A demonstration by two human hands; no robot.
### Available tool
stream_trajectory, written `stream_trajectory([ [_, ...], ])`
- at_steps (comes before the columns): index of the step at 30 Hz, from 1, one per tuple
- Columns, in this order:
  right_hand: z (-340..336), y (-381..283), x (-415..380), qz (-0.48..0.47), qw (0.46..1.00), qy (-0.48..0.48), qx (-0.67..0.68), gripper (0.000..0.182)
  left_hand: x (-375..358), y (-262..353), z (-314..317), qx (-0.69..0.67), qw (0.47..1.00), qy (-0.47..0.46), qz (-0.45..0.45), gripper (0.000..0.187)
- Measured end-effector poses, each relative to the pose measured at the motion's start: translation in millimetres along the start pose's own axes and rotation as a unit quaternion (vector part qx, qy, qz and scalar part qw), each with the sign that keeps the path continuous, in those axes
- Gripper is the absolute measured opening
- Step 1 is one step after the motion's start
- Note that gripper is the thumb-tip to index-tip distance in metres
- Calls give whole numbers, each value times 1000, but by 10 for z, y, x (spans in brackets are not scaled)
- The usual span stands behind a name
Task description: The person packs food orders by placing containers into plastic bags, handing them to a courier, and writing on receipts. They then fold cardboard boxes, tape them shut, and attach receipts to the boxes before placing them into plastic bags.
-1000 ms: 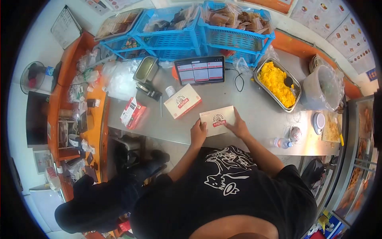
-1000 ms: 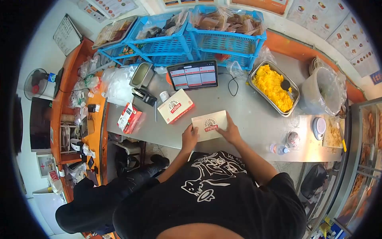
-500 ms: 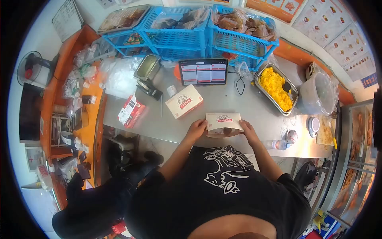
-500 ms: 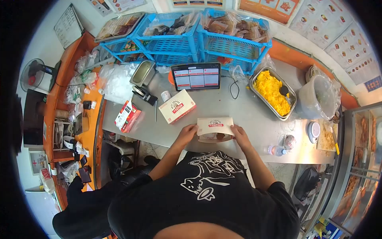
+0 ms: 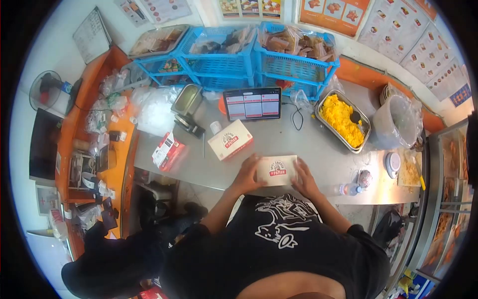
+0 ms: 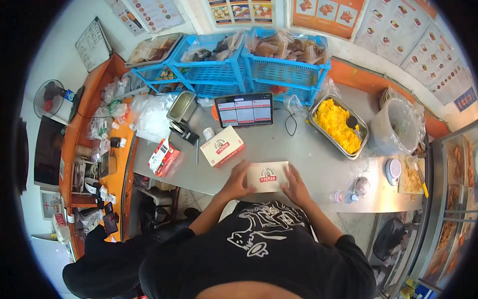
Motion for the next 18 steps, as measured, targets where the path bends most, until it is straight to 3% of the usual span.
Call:
stream_trajectory([
  [2,-78,-79,-119,-108,972,-134,-160,59,137,160,-91,103,962,-189,168,91],
  [3,-113,-141,-107,-86,977,-136,-139,60,41,215,-97,95,962,-204,155,91],
  [5,-38,-10,-131,-109,973,-116,-168,59,360,180,-75,118,921,-338,155,94],
  [13,-49,-6,-165,-223,948,-5,-227,52,363,195,-9,169,892,-376,184,103],
  [18,-14,62,-181,-193,956,-9,-222,52,562,287,-123,164,866,-438,176,103],
])
Point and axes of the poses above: each hand's wrist, its own x-axis towards the middle knuckle, its own z-axis out of the palm, y = z × x, the point moved 1 cm from there along x, towards the middle knuckle, and after that the axes turned 12 degrees about z, right-handed, at the moved point
